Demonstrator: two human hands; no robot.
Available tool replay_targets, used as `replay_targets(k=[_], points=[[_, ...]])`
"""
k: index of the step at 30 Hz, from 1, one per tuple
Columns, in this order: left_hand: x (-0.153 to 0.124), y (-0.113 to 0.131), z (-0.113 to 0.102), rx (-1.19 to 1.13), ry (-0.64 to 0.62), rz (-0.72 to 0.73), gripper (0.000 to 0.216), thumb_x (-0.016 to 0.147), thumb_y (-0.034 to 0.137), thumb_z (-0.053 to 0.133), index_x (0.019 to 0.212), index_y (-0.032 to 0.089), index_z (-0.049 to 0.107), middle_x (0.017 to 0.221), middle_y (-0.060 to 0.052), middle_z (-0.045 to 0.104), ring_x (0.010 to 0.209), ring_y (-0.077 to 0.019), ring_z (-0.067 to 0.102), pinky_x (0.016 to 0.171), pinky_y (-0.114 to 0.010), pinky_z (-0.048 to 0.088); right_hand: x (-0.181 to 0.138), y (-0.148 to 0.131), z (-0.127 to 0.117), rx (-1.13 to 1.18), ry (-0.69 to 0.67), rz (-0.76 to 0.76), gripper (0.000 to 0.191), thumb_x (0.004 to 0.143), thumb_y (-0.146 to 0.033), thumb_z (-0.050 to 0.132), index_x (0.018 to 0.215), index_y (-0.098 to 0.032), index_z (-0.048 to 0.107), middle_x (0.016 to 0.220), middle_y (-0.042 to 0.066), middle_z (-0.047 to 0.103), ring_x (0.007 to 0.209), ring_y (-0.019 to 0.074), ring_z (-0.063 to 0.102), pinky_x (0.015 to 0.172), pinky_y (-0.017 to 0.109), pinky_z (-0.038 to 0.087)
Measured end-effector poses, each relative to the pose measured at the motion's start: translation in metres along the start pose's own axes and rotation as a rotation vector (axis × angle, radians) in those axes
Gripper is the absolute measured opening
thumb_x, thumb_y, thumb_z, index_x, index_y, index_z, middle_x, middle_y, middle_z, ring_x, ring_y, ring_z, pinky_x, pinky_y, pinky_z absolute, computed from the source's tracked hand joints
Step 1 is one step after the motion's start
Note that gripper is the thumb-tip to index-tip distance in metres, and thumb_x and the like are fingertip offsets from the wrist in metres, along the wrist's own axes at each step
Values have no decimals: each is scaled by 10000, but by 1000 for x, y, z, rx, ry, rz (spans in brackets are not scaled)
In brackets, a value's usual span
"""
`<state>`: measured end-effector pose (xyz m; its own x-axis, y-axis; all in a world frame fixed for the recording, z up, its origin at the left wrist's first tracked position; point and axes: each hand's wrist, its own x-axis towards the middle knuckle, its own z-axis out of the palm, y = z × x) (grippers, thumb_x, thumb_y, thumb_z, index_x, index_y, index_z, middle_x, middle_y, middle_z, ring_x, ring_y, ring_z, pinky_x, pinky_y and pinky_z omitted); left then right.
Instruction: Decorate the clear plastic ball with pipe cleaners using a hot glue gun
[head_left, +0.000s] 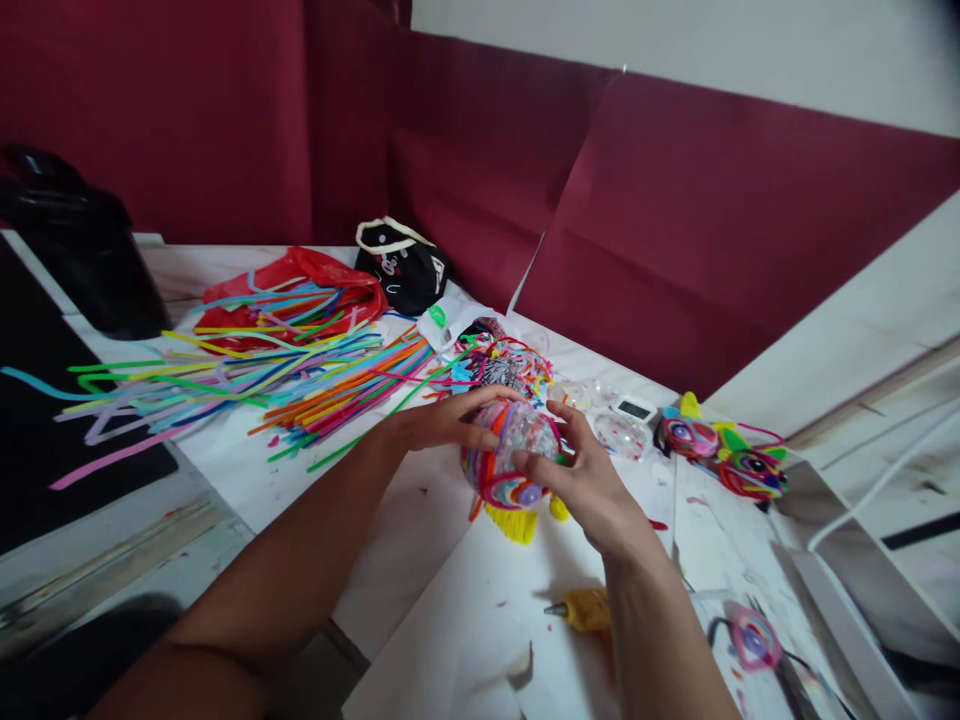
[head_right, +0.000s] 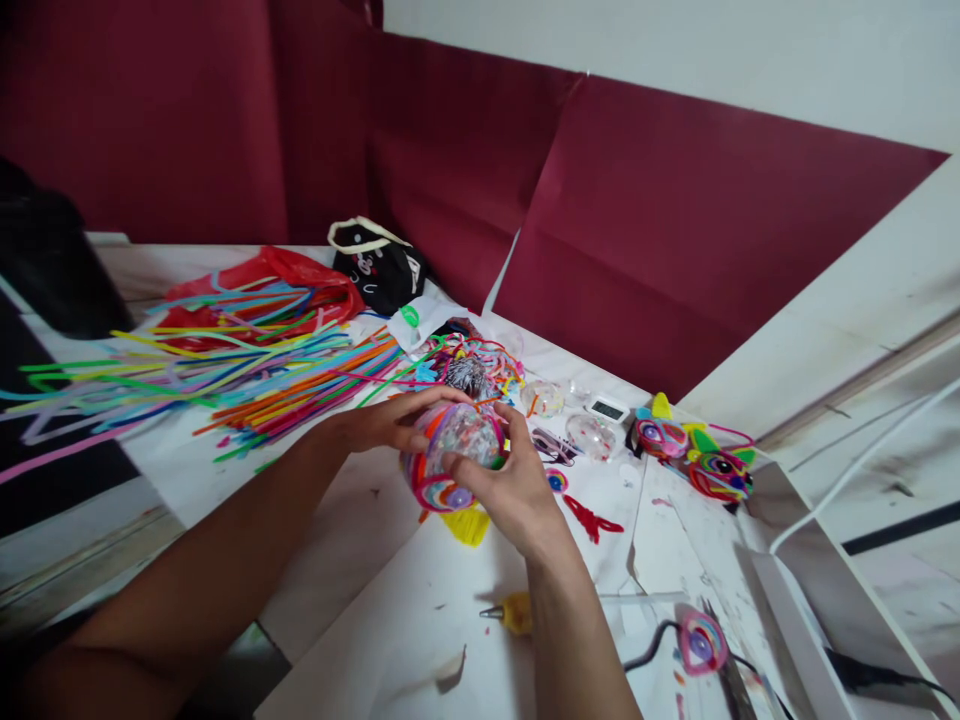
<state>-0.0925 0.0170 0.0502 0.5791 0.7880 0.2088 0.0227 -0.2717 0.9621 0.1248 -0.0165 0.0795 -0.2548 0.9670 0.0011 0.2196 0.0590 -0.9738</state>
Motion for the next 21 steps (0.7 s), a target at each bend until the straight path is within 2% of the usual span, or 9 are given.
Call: replay_targets(k=[5, 9, 14, 17, 21], points=[[2, -3, 1, -77, 28, -7, 662, 800, 495, 676, 1383, 259, 469, 1282, -87, 605, 1129, -301, 590, 883, -379, 496, 1, 1, -1, 24, 18, -5, 862, 598, -374, 784, 1366, -227, 421, 1136, 60, 673, 910, 235, 674, 773, 349, 543], [4, -2, 7, -131, 147, -50, 631, 832, 514, 631, 1379, 270, 433, 1408, -106, 518, 1208, -325, 559, 904, -397, 488, 4, 3, -1, 48, 73, -47, 871, 601, -355, 789, 1372, -217, 410, 1154, 71, 663, 965, 250, 665, 842, 377, 536], [10, -4, 18, -165, 316, 64, 729, 751, 516, 737, 1353, 261, 415, 1505, -132, 387, 1360, -350, 422, 1056, -430, 401, 11, 6, 1, 83, 234, -106, 932, 606, -381, 793, 1410, -210, 354, 1284, 126, 588, 1103, 293, 624, 938, 437, 517], [17, -9, 26, -200, 366, 128, 790, 657, 491, 829, 1293, 255, 423, 1460, -134, 414, 1315, -350, 466, 1015, -408, 442, 14, 6, 2, 127, 312, -124, 947, 628, -400, 780, 1432, -201, 321, 1363, 157, 530, 1193, 312, 579, 989, 460, 492], [24, -12, 37, -231, 400, 208, 833, 606, 430, 879, 1276, 266, 412, 1430, -120, 442, 1268, -334, 511, 946, -366, 501, 15, 5, 6, 171, 396, -110, 969, 623, -408, 778, 1442, -182, 313, 1385, 171, 521, 1202, 318, 575, 1020, 462, 474]])
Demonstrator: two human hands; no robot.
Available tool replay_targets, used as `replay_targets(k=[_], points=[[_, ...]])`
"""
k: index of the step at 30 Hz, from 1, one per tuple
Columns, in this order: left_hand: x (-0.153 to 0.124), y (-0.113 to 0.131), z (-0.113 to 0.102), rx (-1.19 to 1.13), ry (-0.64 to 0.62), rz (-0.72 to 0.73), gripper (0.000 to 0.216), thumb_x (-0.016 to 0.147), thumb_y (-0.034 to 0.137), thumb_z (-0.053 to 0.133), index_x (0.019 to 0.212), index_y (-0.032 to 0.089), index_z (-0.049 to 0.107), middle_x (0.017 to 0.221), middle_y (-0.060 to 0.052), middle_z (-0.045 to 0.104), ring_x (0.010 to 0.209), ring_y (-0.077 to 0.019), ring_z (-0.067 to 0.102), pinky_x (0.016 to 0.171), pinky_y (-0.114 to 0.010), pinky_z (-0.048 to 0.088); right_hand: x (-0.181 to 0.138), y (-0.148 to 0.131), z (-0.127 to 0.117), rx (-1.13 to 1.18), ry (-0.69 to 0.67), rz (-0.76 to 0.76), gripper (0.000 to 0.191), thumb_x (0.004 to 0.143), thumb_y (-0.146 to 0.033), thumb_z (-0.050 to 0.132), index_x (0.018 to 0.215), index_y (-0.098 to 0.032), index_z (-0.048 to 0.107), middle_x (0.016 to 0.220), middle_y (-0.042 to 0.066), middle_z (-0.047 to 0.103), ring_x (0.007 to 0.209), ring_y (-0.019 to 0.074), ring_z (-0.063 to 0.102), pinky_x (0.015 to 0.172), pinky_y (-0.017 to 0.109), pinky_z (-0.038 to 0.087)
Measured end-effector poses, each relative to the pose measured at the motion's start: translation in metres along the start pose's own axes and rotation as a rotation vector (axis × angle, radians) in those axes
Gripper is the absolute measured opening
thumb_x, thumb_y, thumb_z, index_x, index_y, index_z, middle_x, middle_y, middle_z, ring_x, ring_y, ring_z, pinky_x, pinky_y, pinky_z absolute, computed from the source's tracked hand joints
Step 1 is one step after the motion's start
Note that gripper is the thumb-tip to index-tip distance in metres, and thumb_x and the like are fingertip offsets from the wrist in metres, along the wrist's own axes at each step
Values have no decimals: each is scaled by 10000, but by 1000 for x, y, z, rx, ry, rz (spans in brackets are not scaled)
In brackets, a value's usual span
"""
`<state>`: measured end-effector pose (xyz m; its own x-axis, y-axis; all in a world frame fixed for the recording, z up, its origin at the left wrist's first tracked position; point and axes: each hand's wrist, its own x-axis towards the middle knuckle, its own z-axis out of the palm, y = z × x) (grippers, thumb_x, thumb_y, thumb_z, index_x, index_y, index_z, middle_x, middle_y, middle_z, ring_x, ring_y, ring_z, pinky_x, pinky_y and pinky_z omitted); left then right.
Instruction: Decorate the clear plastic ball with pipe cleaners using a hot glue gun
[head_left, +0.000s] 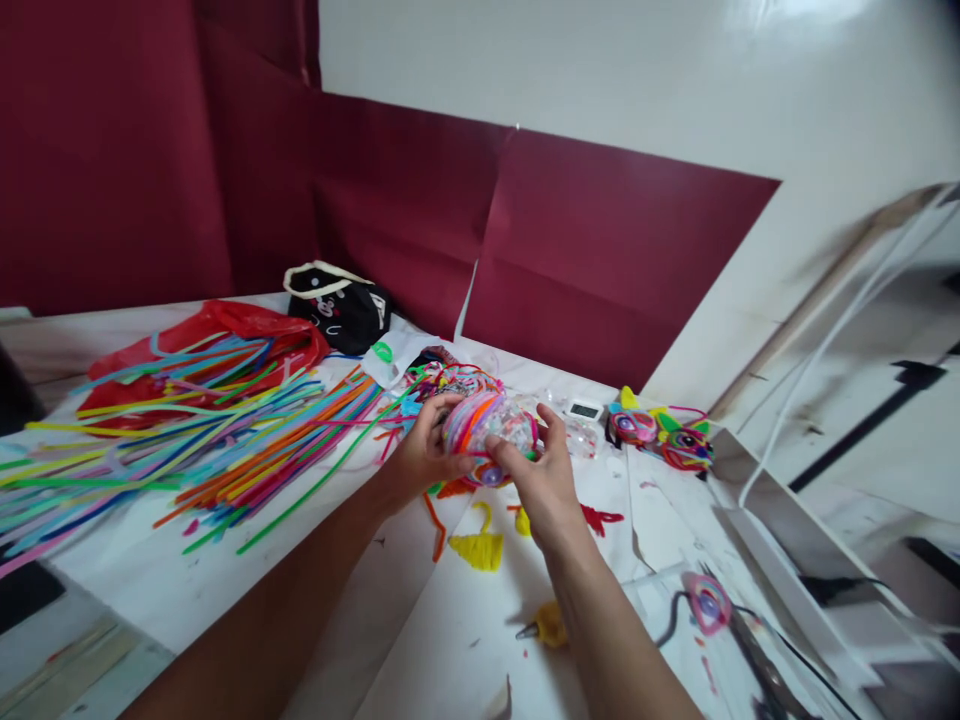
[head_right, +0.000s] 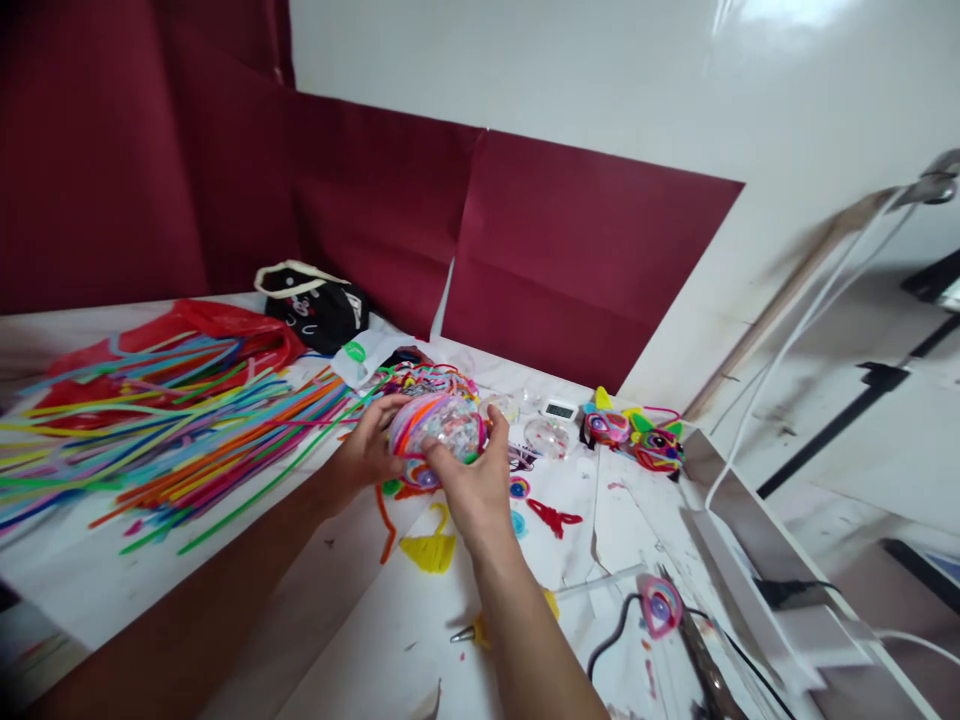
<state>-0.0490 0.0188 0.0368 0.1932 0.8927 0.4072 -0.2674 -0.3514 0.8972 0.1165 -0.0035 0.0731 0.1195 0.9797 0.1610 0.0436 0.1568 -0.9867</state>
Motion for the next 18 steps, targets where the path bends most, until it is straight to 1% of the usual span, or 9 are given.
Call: replay_targets(k=[3, 6, 8, 10, 13, 15, 18], points=[[-2, 0, 7, -10, 8, 24, 881, 593, 393, 892, 1300, 254, 386, 1423, -131, 467, 1275, -344, 519, 982, -388, 503, -2, 0, 5, 24, 57, 5, 966, 624, -434, 773, 1440, -172, 327, 1381, 160, 537, 1212, 308, 577, 1046, 437, 458], [-3, -2, 9, 18, 16, 33, 962, 572, 363, 903, 1355, 241, 359, 1421, -145, 481, 1293, -372, 513, 1042, -457, 477, -4, 2, 9, 43, 85, 0, 969, 636, -448, 759, 1448, -139, 328, 1379, 165, 540, 1238, 303, 565, 1067, 415, 440], [-3, -5, 9, 57, 18, 38, 1039, 554, 361, 910, 1408, 245, 330, 1456, -154, 450, 1316, -391, 493, 1069, -500, 455, -4, 4, 11, 57, 90, 10, 974, 642, -440, 756, 1454, -126, 319, 1391, 174, 530, 1241, 303, 562, 1065, 410, 444], [-3, -8, 8, 131, 35, 57, 1100, 534, 371, 915, 1445, 241, 312, 1507, -168, 388, 1360, -413, 442, 1092, -529, 430, -5, 5, 13, 73, 94, 24, 978, 643, -431, 757, 1459, -125, 312, 1404, 177, 516, 1241, 305, 559, 1064, 411, 446], [-3, -10, 8, 288, 103, 89, 1157, 494, 375, 924, 1465, 219, 313, 1566, -189, 289, 1402, -446, 368, 1117, -567, 389, -5, 6, 14, 98, 97, 36, 990, 643, -442, 765, 1459, -121, 304, 1398, 184, 515, 1232, 308, 564, 1058, 417, 456], [-3, -10, 9, 363, 143, 96, 1173, 480, 363, 927, 1471, 215, 317, 1576, -194, 267, 1401, -452, 366, 1123, -580, 375, -5, 6, 15, 107, 101, 43, 1003, 636, -456, 775, 1457, -123, 304, 1398, 186, 514, 1236, 310, 563, 1053, 415, 463], [-4, -8, 13, 393, 171, 91, 1202, 472, 332, 926, 1490, 227, 296, 1572, -187, 276, 1390, -446, 385, 1119, -577, 378, -5, 6, 17, 116, 109, 56, 1010, 628, -463, 785, 1453, -128, 309, 1411, 188, 502, 1241, 312, 561, 1053, 417, 464]])
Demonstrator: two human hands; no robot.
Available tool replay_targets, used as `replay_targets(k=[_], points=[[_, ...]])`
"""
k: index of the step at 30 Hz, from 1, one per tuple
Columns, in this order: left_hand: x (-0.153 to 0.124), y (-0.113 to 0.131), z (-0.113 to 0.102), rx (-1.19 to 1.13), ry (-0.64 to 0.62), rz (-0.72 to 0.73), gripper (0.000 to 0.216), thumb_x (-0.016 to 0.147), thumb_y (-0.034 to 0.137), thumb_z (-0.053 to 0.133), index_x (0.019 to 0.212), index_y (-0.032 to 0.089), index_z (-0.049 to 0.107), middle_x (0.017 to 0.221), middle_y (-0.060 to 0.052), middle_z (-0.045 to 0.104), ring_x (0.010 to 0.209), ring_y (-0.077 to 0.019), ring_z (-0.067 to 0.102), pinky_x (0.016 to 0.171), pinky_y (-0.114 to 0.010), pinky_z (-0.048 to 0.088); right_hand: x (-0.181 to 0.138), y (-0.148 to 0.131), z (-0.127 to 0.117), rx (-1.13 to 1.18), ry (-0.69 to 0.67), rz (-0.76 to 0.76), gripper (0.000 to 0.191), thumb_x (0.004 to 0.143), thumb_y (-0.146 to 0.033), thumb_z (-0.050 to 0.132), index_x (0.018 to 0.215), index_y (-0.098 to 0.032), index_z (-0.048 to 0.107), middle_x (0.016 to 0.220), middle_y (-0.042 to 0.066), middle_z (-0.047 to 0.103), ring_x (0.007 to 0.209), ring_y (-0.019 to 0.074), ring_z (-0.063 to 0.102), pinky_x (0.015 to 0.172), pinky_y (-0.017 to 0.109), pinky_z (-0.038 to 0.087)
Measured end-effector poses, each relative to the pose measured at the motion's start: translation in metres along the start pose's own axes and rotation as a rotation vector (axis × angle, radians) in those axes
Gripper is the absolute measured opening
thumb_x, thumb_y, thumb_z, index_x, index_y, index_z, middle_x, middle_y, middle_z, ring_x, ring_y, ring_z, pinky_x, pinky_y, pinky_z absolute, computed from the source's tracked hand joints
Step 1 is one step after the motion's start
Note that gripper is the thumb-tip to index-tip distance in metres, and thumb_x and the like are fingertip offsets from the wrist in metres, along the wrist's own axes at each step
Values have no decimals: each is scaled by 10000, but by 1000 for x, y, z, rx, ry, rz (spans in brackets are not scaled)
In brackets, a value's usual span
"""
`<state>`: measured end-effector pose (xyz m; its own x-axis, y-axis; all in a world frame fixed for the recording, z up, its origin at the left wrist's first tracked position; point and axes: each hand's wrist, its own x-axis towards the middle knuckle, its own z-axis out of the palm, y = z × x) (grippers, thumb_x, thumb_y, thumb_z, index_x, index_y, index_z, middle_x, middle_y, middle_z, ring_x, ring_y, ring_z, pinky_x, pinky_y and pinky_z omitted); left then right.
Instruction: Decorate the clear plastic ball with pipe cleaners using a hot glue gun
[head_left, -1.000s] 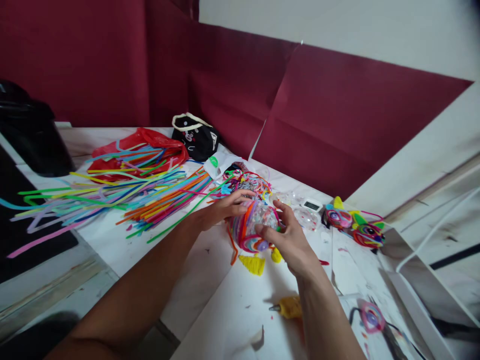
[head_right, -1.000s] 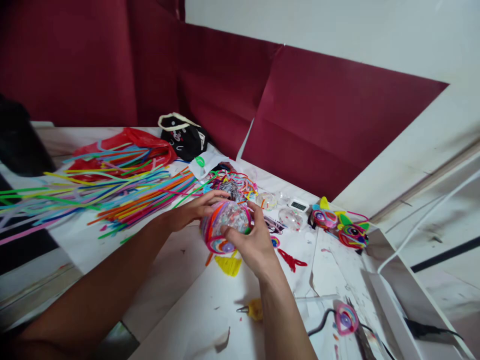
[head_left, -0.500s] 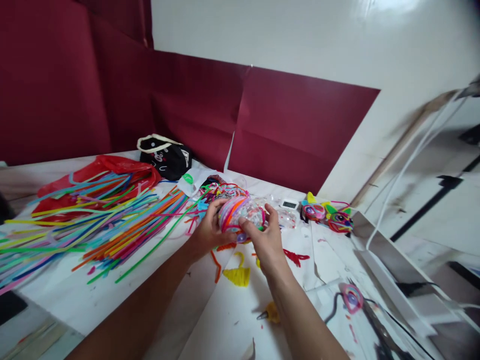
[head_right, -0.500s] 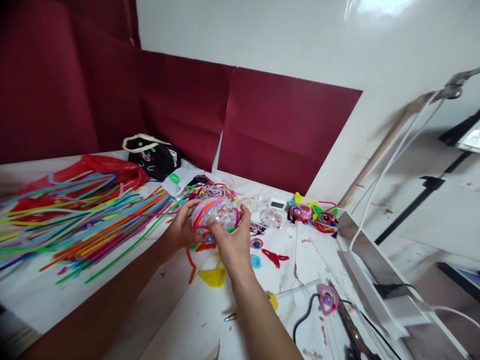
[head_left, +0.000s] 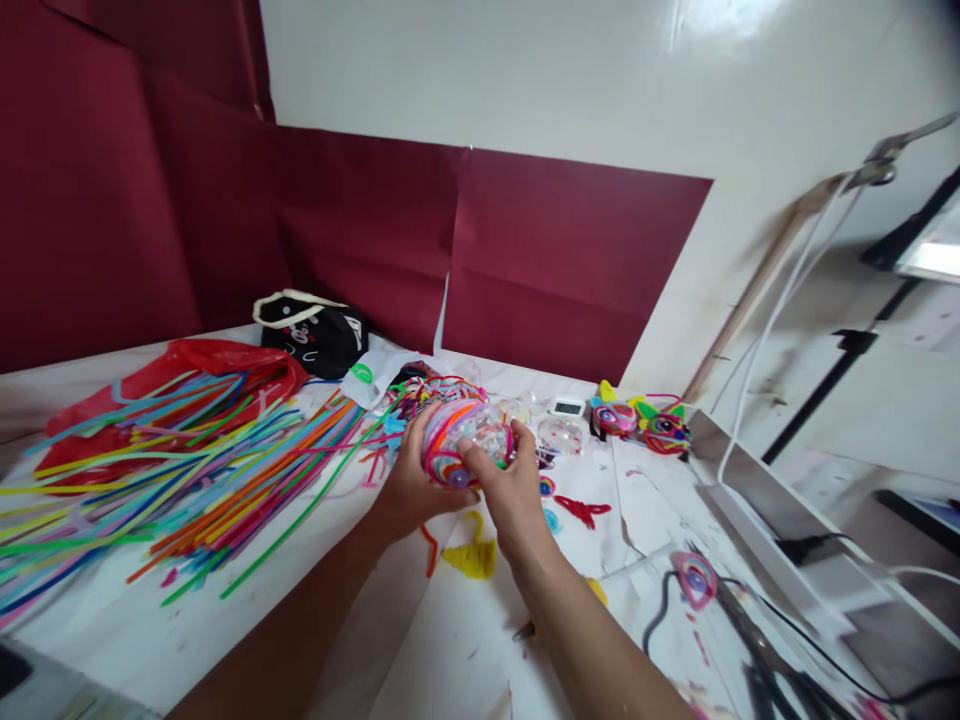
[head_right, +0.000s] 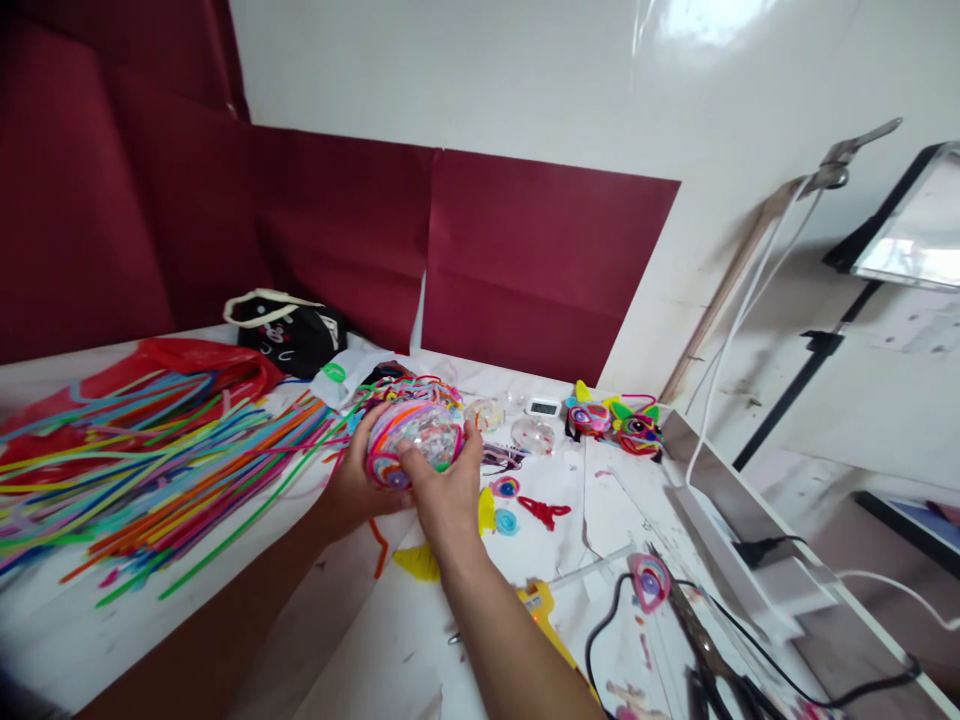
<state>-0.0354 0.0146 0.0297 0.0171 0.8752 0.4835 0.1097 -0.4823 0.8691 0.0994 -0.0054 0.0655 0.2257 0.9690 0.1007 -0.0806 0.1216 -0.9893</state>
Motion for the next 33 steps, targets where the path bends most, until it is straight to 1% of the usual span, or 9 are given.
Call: replay_targets(k=[4, 7, 11, 14, 20, 25, 29, 31, 33], points=[[0, 5, 8, 1, 119, 47, 1188, 440, 284, 919, 1460, 205, 316, 1518, -193, 354, 1385, -432, 390, 1123, -549, 377, -1, -1, 2, 1, -4, 8, 1033, 618, -467, 801, 1459, -137, 299, 1421, 185, 500, 1249, 308, 558, 1055, 411, 463], [1, 10, 10, -51, 180, 78, 1146, 439, 270, 904, 1416, 187, 310, 1461, -206, 411, 1328, -410, 464, 1077, -512, 431, -4, -4, 0, -7, -27, -19, 1036, 628, -490, 800, 1469, -150, 299, 1419, 173, 514, 1268, 306, 546, 1052, 407, 470], [2, 15, 3, -153, 176, 23, 1050, 448, 307, 901, 1334, 192, 348, 1364, -183, 500, 1192, -374, 583, 940, -445, 531, -7, -9, -7, -8, -96, -68, 870, 747, -518, 699, 1475, -214, 331, 1399, 142, 542, 1227, 309, 578, 960, 446, 531], [3, 15, -3, -256, 180, -3, 1016, 464, 343, 903, 1326, 199, 384, 1384, -160, 502, 1238, -366, 558, 979, -420, 513, -11, -12, -14, -1, -133, -96, 708, 826, -472, 620, 1450, -243, 375, 1380, 134, 545, 1179, 295, 601, 923, 468, 543], [2, 14, -2, -537, 143, -93, 957, 588, 306, 864, 1403, 266, 365, 1398, -118, 544, 1260, -323, 568, 1014, -411, 510, -21, -11, -18, -32, -130, -219, 640, 831, -383, 631, 1399, -256, 366, 1317, 126, 538, 1051, 241, 624, 793, 406, 580], [0, 16, 4, -703, 163, -180, 854, 637, 312, 841, 1365, 278, 395, 1357, -91, 601, 1255, -314, 585, 1038, -469, 499, -21, -8, -17, -132, -85, -268, 657, 810, -375, 647, 1381, -229, 356, 1225, 117, 556, 975, 233, 644, 702, 358, 572], [-1, 14, 7, -753, 45, -174, 705, 724, 337, 790, 1326, 263, 431, 1295, -90, 650, 1232, -294, 606, 1046, -479, 486, -18, -4, -17, -277, -41, -333, 665, 827, -366, 621, 1412, -208, 347, 1237, 131, 576, 973, 251, 647, 707, 380, 561], [-3, 13, 9, -758, -20, -162, 696, 747, 372, 771, 1340, 277, 419, 1278, -91, 662, 1200, -291, 628, 1022, -486, 503, -17, -2, -17, -318, -27, -356, 670, 836, -362, 611, 1425, -195, 338, 1239, 139, 586, 978, 258, 647, 729, 395, 562], [-4, 12, 10, -753, -38, -152, 724, 748, 394, 770, 1363, 308, 397, 1298, -85, 652, 1199, -287, 629, 1002, -484, 519, -17, -1, -17, -345, -26, -365, 681, 841, -363, 608, 1435, -183, 329, 1248, 148, 590, 993, 268, 645, 749, 410, 564]])
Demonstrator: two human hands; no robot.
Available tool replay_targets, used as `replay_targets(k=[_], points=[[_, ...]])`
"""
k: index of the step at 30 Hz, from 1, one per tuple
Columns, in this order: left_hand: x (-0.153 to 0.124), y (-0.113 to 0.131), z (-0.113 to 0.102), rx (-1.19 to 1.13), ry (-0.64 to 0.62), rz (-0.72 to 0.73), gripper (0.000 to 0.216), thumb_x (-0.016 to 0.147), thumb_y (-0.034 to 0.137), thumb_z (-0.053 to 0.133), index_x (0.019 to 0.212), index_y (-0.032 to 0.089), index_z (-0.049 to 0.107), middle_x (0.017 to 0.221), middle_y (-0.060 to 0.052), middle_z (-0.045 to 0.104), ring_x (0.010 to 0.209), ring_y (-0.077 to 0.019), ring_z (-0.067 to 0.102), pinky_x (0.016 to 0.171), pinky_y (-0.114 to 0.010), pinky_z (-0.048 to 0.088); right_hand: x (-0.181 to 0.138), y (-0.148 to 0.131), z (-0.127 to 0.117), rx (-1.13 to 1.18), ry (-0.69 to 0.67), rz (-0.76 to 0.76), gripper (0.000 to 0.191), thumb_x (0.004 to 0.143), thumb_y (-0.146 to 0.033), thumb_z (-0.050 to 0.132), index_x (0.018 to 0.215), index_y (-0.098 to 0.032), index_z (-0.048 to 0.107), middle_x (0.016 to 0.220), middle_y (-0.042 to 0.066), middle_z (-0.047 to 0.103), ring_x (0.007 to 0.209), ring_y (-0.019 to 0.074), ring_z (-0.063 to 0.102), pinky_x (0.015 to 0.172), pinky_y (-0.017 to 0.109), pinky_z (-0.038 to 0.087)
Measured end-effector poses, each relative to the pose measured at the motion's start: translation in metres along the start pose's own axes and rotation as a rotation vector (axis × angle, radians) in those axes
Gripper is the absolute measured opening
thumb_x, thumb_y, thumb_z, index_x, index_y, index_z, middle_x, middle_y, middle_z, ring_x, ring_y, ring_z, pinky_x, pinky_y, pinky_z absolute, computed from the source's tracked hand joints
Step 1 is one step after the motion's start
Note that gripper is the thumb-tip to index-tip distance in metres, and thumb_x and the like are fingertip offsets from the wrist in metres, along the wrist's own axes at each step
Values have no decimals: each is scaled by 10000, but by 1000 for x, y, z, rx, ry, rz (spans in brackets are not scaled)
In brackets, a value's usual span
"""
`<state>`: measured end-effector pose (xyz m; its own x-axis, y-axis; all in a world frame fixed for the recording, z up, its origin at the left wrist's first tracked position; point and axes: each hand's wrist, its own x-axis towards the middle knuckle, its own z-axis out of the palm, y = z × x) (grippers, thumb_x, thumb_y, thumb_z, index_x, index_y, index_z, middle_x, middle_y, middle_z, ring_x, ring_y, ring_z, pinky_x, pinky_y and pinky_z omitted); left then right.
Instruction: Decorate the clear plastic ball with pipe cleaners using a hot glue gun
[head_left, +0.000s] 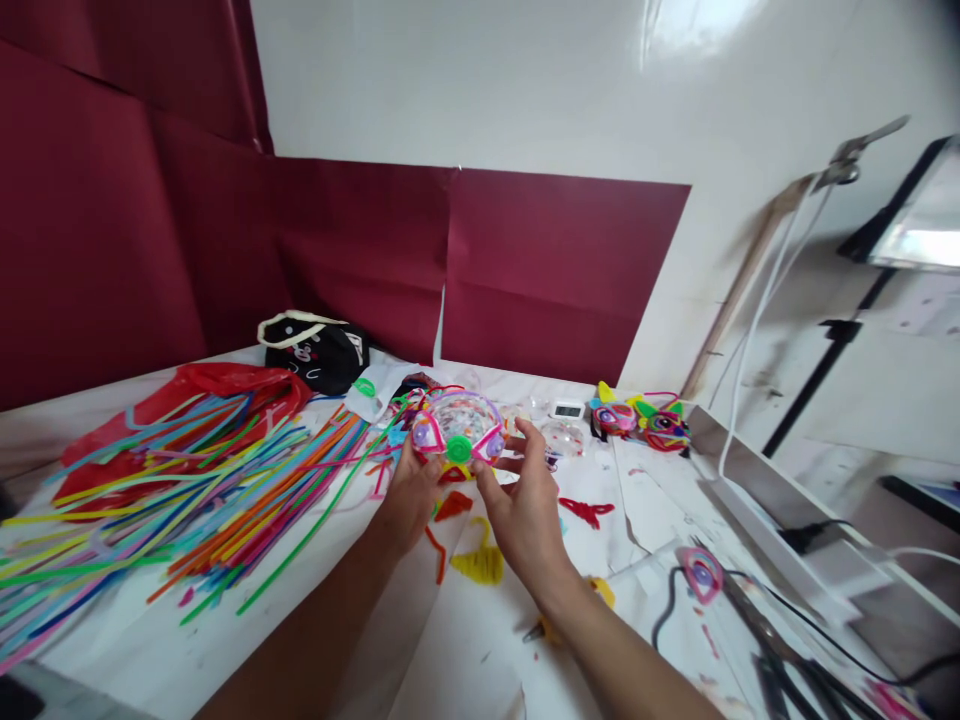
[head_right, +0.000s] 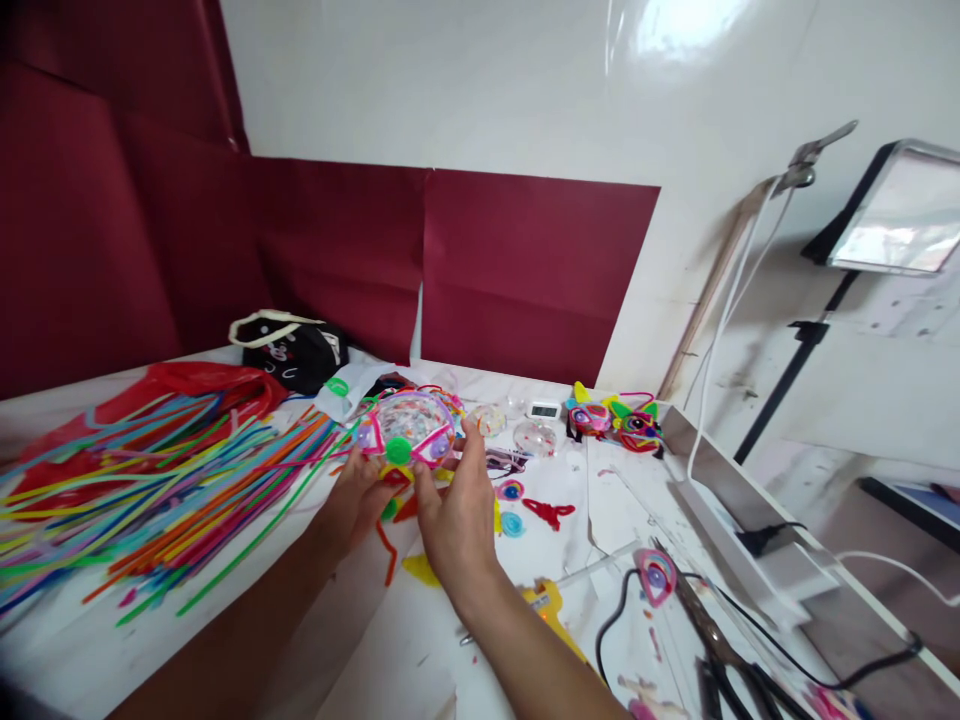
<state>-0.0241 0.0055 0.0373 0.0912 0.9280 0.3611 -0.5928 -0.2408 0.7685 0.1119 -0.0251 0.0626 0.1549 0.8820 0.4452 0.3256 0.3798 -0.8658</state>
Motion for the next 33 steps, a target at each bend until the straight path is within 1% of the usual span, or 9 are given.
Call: replay_targets(k=[6, 9, 13, 15, 18, 23, 25, 28, 33], points=[[-2, -7, -2, 62, 77, 22, 716, 751, 441, 762, 1369, 341, 413, 1303, -70, 645, 1224, -296, 612, 950, -491, 552, -8, -1, 6, -38, -13, -75, 657, 855, -332, 595, 1445, -196, 339, 1315, 171, 563, 1098, 304, 625, 786, 441, 571], [-1, -7, -3, 61, 114, 30, 683, 738, 457, 764, 1338, 313, 473, 1250, -75, 669, 1235, -300, 602, 999, -502, 520, -13, -3, 6, -53, -47, -147, 649, 862, -300, 587, 1453, -204, 338, 1335, 169, 559, 1189, 321, 585, 858, 474, 557], [0, -5, -3, 34, 101, 3, 635, 755, 515, 713, 1300, 246, 525, 1232, -97, 679, 1287, -316, 556, 1062, -517, 468, -15, -1, -5, -69, -120, -221, 667, 876, -283, 595, 1469, -228, 295, 1375, 156, 543, 1189, 301, 592, 874, 466, 560], [1, -6, -3, 6, 79, -12, 602, 786, 526, 672, 1298, 246, 527, 1240, -90, 678, 1308, -306, 537, 1079, -516, 452, -14, 0, -17, -90, -131, -256, 616, 894, -301, 589, 1445, -241, 319, 1358, 142, 555, 1159, 280, 611, 860, 443, 569], [0, -7, -3, -17, 49, -60, 542, 838, 520, 610, 1297, 243, 531, 1254, -90, 675, 1305, -292, 542, 1090, -523, 439, -11, 1, -43, -159, -124, -296, 440, 907, -317, 582, 1322, -236, 458, 1243, 115, 613, 1068, 247, 655, 822, 400, 582], [2, -11, -2, 40, 166, -46, 532, 800, 498, 667, 1253, 241, 559, 1216, -82, 694, 1314, -282, 535, 1088, -521, 444, -9, 4, -93, -313, -223, -238, 178, 915, -333, 565, 1056, -237, 617, 991, 59, 708, 757, 183, 712, 658, 310, 580], [2, -13, -2, 39, 190, -43, 525, 793, 473, 682, 1252, 253, 556, 1230, -73, 690, 1337, -284, 515, 1068, -534, 464, -10, 9, -111, -385, -265, -205, 152, 911, -342, 559, 990, -237, 637, 933, 55, 727, 735, 189, 714, 588, 288, 559], [3, -14, -2, 42, 180, -43, 475, 822, 449, 655, 1248, 264, 558, 1239, -66, 692, 1345, -283, 513, 1029, -539, 504, -14, 17, -136, -478, -299, -166, 153, 911, -324, 542, 955, -234, 658, 846, 46, 738, 705, 191, 709, 583, 288, 543], [5, -14, -2, 5, 194, -65, 388, 818, 421, 668, 1176, 281, 619, 1190, -31, 723, 1351, -273, 512, 1042, -525, 513, -17, 26, -177, -615, -232, -171, 156, 888, -305, 549, 928, -226, 678, 765, 46, 711, 636, 183, 664, 597, 298, 517]])
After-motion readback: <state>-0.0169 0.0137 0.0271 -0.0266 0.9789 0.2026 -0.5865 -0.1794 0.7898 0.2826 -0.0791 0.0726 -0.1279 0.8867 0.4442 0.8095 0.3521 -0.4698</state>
